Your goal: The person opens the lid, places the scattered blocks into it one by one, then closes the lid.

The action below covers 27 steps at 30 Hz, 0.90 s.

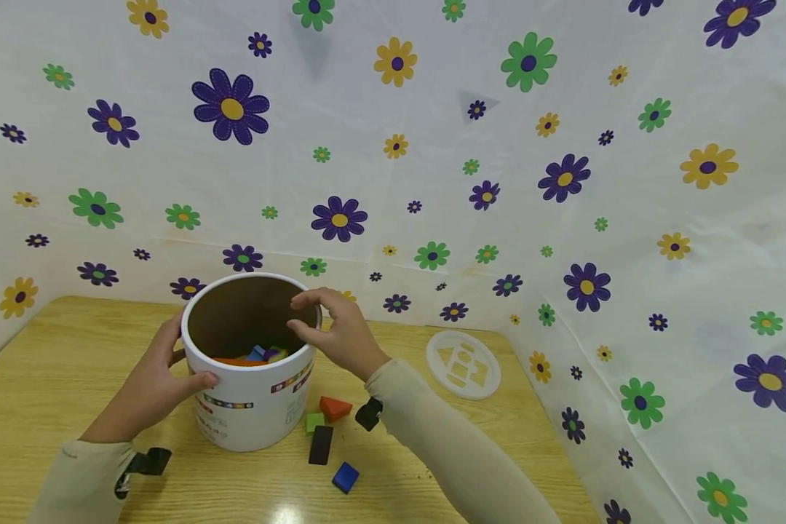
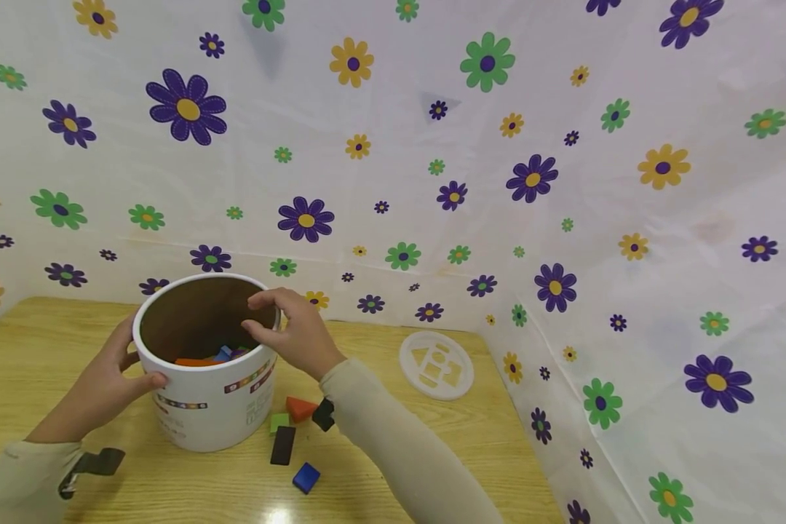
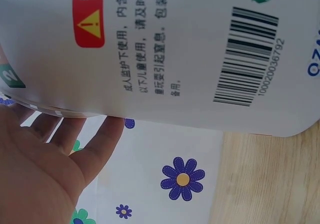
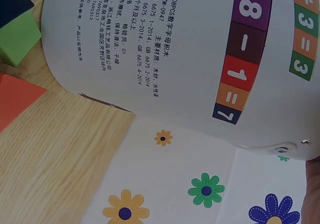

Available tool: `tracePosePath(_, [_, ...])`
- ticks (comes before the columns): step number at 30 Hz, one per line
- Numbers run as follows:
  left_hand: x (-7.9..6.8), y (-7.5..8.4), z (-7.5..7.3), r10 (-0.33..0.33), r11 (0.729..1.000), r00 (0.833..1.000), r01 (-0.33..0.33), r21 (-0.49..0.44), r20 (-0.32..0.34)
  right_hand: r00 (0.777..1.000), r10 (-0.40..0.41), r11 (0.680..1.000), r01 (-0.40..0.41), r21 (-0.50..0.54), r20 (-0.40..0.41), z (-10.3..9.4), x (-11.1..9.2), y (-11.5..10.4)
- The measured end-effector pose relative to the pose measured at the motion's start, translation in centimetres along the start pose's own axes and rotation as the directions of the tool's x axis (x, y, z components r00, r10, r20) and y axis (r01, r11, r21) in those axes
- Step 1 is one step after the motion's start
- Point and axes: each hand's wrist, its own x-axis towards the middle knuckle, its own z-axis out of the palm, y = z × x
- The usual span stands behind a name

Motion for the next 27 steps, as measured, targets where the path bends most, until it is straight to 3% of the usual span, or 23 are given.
tracePosePath(7, [0.0, -0.2, 0.2, 0.004, 1.0, 1.0, -0.004, 0.005, -0.002, 1.0, -0.01, 1.0, 0.01, -0.016, -0.011, -0.2, -1.1, 0.6])
tracePosePath(13, [0.1, -0.4, 0.2, 0.011, 1.0, 1.0, -0.011, 0.001, -0.003, 0.995, -0.051, 0.992, 0.041, -0.122, -0.087, -1.2, -4.4, 3.2])
tracePosePath(15, [0.1, -0.5, 0.2, 0.01, 1.0, 1.0, -0.01, -0.002, -0.002, 0.997, -0.044, 0.984, 0.034, -0.173, -0.055, -1.5, -5.9, 4.4])
tracePosePath(18, [0.1, -0.6, 0.2, 0.004, 1.0, 1.0, -0.004, -0.004, 0.0, 0.997, 0.044, 0.976, -0.028, -0.215, 0.07, -1.9, -8.1, 6.0])
tracePosePath(20, [0.1, -0.7, 0.1, 0.002, 1.0, 1.0, -0.002, -0.006, 0.001, 0.976, 0.14, 0.97, -0.1, -0.223, 0.168, -2.0, -9.4, 6.9])
tracePosePath(23, [0.0, -0.6, 0.1, -0.004, 1.0, 1.0, 0.004, -0.007, 0.001, 0.92, 0.279, 0.946, -0.213, -0.246, 0.274, -1.8, -10.8, 7.8])
tracePosePath(27, [0.1, -0.5, 0.1, -0.013, 1.0, 1.0, 0.013, -0.005, 0.003, 0.869, 0.359, 0.916, -0.259, -0.306, 0.339, -1.0, -11.7, 8.9])
